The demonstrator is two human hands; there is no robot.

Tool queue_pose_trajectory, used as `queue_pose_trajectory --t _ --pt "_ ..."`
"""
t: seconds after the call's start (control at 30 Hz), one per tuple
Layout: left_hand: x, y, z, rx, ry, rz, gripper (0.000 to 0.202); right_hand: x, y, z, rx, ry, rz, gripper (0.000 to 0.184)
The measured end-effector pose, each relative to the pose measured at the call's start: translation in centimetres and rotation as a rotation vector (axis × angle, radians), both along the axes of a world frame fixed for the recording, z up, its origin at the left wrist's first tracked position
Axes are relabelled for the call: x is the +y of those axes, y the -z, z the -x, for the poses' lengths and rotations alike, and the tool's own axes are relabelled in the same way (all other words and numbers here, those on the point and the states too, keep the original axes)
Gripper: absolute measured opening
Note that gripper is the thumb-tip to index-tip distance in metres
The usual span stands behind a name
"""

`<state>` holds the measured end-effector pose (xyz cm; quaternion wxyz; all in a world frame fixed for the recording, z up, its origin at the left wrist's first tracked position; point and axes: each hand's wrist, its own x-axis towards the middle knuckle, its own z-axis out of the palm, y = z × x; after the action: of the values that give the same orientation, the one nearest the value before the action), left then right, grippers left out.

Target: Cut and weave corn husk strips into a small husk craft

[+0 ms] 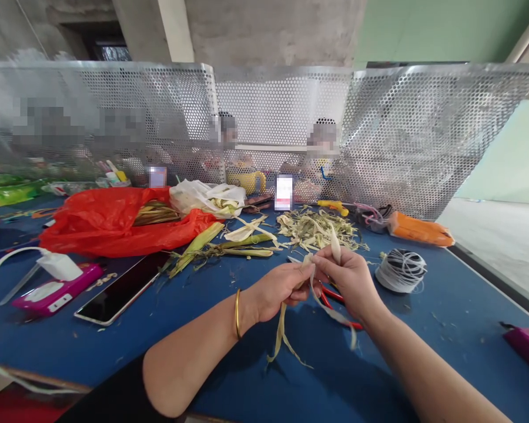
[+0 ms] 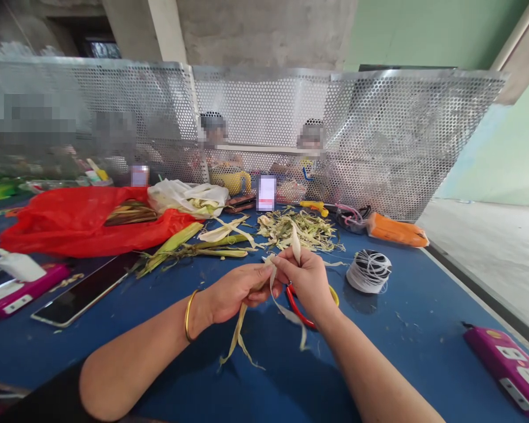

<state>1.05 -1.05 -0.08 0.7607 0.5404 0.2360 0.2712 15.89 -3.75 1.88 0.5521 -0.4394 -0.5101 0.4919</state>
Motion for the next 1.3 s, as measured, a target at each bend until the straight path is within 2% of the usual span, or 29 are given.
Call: queue_pose_trajectory --t 0.17,0.33,0.57,0.77,0.83,1.0,1.2,1.3 --pt "-0.20 -0.14 -0.02 0.020 0.018 -0.002 0.041 0.14 0.37 0.05 -0.021 0.036 0.025 0.030" --pt "-0.36 -0.34 -0.09 0.071 -0.015 -0.009 0.038 0.37 0.53 -0.04 -0.055 0.133 -0.022 0.027" --pt "-0.20 -0.41 0.15 0.112 0.019 -0.013 0.040 0.43 0.35 -0.28 -0.081 0.153 -0.025 0.028" --pt "0.04 -0.02 0.04 0.031 0.047 -0.048 0.046 0.26 -0.07 -0.13 -0.036 0.058 -0.027 0.020" --pt "0.10 -0.01 -0.08 0.010 0.026 -0.047 0.048 0.20 -0.16 -0.08 -0.030 0.073 -0.014 0.021" --pt "0.01 -0.25 -0.26 -0.003 -0.062 -0.034 0.036 0.16 -0.16 -0.08 -0.068 0.158 -0.027 0.018" --pt "-0.01 -0.21 -0.53 -0.032 -0.129 0.002 0.029 0.11 -0.10 0.02 -0.058 0.147 -0.044 0.017" --pt "-0.02 -0.40 -0.64 -0.047 -0.123 0.037 0.029 0.17 0.00 0.05 -0.036 0.137 -0.040 0.018"
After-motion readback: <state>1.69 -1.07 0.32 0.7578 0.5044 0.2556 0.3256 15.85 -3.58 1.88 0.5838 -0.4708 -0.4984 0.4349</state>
